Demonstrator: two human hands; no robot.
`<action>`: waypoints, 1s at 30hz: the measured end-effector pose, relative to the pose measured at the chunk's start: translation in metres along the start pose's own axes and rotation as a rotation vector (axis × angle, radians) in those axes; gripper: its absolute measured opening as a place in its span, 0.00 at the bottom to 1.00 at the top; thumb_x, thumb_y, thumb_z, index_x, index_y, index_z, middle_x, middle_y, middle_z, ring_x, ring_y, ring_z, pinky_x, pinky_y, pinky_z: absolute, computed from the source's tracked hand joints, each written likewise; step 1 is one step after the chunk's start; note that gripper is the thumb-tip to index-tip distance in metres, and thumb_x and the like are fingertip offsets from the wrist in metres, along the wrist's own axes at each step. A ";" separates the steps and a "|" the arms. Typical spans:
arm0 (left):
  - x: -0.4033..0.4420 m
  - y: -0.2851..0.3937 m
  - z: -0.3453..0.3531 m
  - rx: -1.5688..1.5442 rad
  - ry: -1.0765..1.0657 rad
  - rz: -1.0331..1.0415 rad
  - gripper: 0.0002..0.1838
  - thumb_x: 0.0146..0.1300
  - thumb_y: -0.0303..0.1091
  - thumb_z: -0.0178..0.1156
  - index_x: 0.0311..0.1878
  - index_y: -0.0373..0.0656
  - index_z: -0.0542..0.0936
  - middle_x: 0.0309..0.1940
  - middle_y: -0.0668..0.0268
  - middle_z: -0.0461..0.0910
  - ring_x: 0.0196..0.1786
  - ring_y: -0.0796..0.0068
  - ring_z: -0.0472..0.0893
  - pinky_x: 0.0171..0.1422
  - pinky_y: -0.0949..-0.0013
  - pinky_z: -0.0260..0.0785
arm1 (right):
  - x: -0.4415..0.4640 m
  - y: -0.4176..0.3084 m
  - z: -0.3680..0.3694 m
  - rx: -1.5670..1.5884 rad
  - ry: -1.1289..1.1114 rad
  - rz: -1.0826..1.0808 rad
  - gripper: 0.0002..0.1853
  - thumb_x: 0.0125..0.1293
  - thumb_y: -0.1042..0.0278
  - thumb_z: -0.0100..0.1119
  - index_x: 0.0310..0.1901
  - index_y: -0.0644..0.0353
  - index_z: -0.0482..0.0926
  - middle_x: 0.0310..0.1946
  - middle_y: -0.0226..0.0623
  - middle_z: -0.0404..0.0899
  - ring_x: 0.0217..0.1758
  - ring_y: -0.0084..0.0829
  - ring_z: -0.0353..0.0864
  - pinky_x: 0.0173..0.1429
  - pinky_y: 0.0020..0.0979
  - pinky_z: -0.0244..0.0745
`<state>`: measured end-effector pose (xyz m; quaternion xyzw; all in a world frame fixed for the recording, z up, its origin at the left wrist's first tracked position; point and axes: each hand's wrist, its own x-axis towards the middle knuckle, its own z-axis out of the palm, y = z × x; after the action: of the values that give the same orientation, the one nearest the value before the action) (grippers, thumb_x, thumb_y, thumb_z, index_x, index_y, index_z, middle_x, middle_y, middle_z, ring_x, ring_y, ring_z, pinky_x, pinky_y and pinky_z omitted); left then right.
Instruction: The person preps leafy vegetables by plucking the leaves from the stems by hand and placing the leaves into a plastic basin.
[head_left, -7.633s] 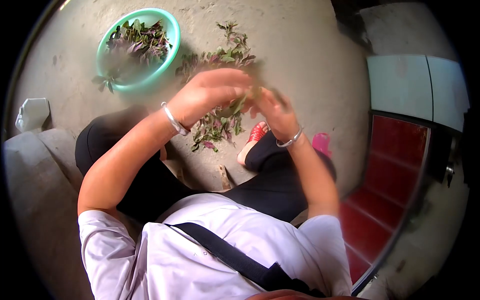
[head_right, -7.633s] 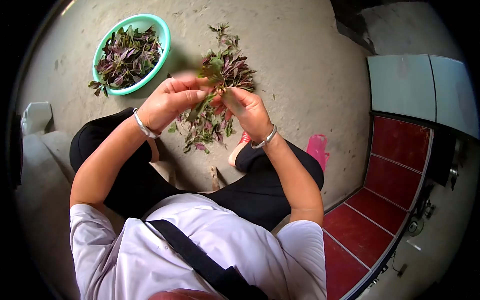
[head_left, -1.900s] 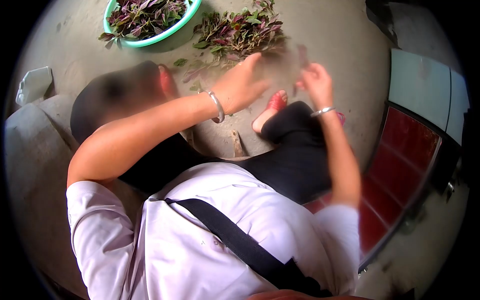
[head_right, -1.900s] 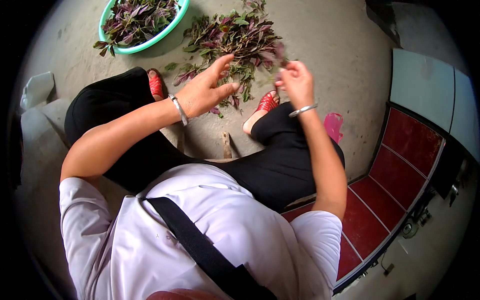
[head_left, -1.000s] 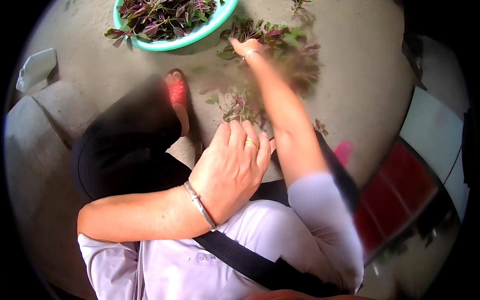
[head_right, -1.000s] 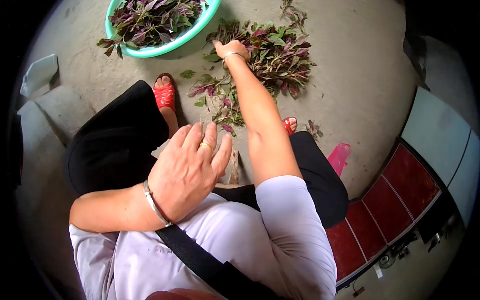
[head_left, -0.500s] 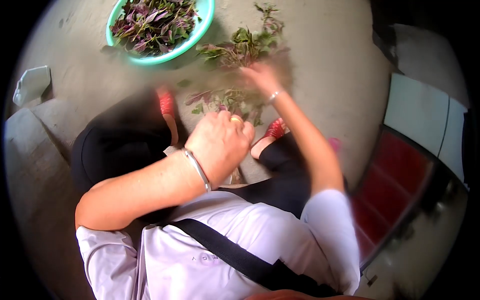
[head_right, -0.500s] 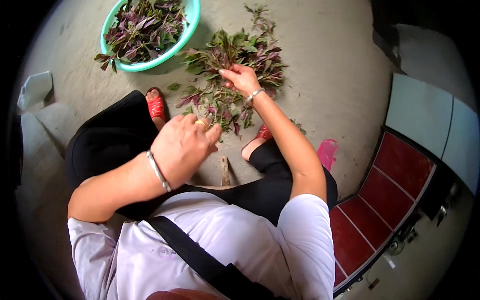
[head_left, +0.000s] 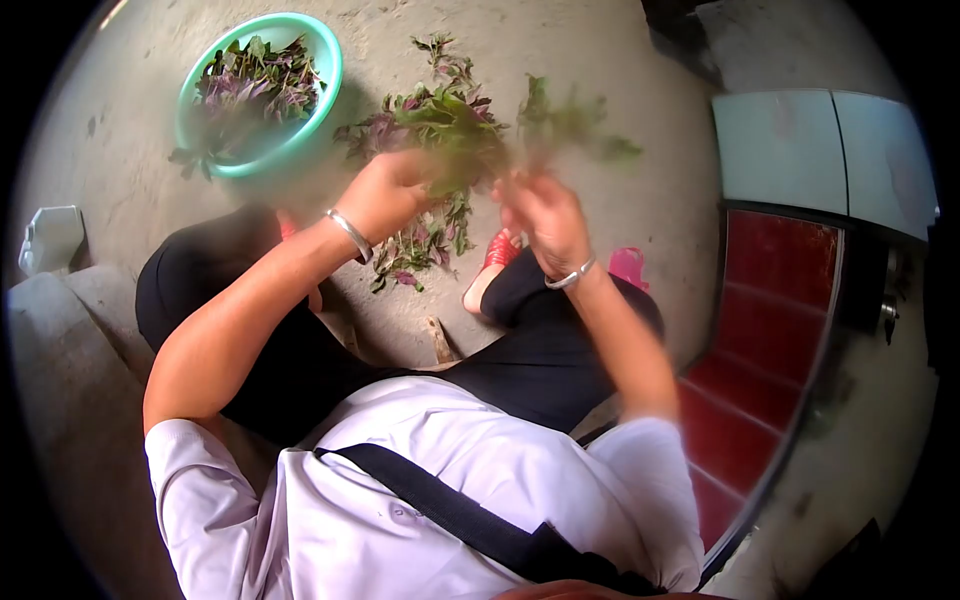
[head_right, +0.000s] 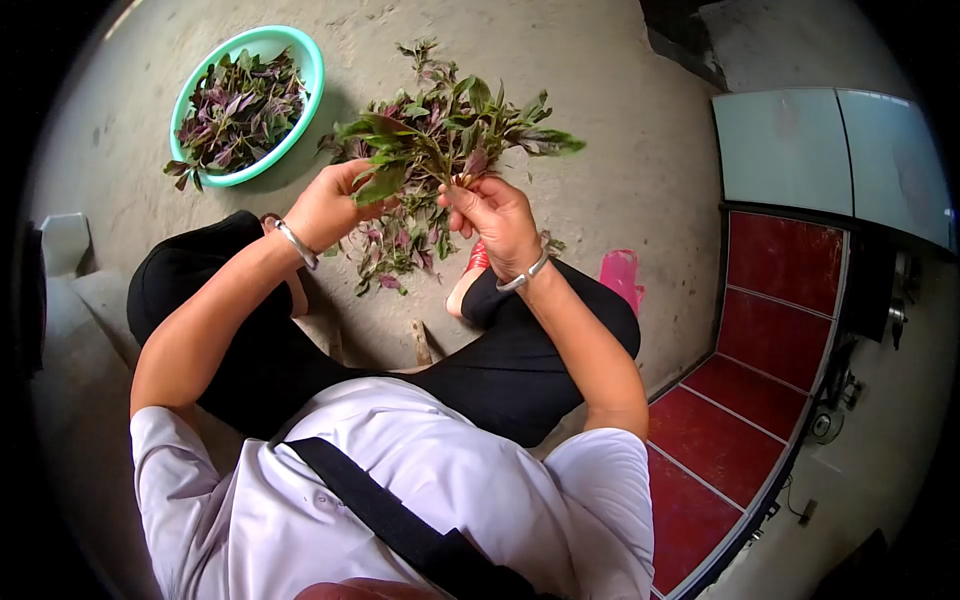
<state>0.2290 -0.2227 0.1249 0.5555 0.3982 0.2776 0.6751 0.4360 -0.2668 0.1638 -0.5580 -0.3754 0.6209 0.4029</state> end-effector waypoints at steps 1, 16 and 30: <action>0.002 0.003 0.001 -0.098 -0.027 0.009 0.13 0.60 0.27 0.55 0.49 0.38 0.72 0.40 0.69 0.77 0.41 0.81 0.77 0.43 0.75 0.69 | -0.001 0.001 0.000 0.015 0.003 -0.004 0.10 0.60 0.66 0.57 0.39 0.64 0.75 0.31 0.32 0.77 0.25 0.17 0.71 0.27 0.18 0.64; 0.015 0.023 -0.005 -0.607 0.183 0.051 0.15 0.56 0.41 0.57 0.41 0.39 0.74 0.31 0.68 0.74 0.28 0.84 0.70 0.31 0.81 0.64 | 0.011 0.012 -0.007 0.138 0.014 0.110 0.08 0.60 0.67 0.57 0.38 0.61 0.75 0.29 0.30 0.76 0.25 0.17 0.71 0.29 0.18 0.63; 0.013 0.030 0.009 -0.448 0.028 -0.046 0.18 0.58 0.29 0.58 0.52 0.40 0.70 0.43 0.70 0.76 0.36 0.89 0.72 0.38 0.83 0.64 | 0.011 0.014 -0.006 0.188 0.027 0.147 0.06 0.61 0.68 0.55 0.36 0.59 0.75 0.28 0.29 0.76 0.24 0.17 0.69 0.28 0.19 0.62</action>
<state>0.2455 -0.2100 0.1517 0.3786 0.3487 0.3513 0.7821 0.4398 -0.2616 0.1459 -0.5519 -0.2681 0.6738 0.4118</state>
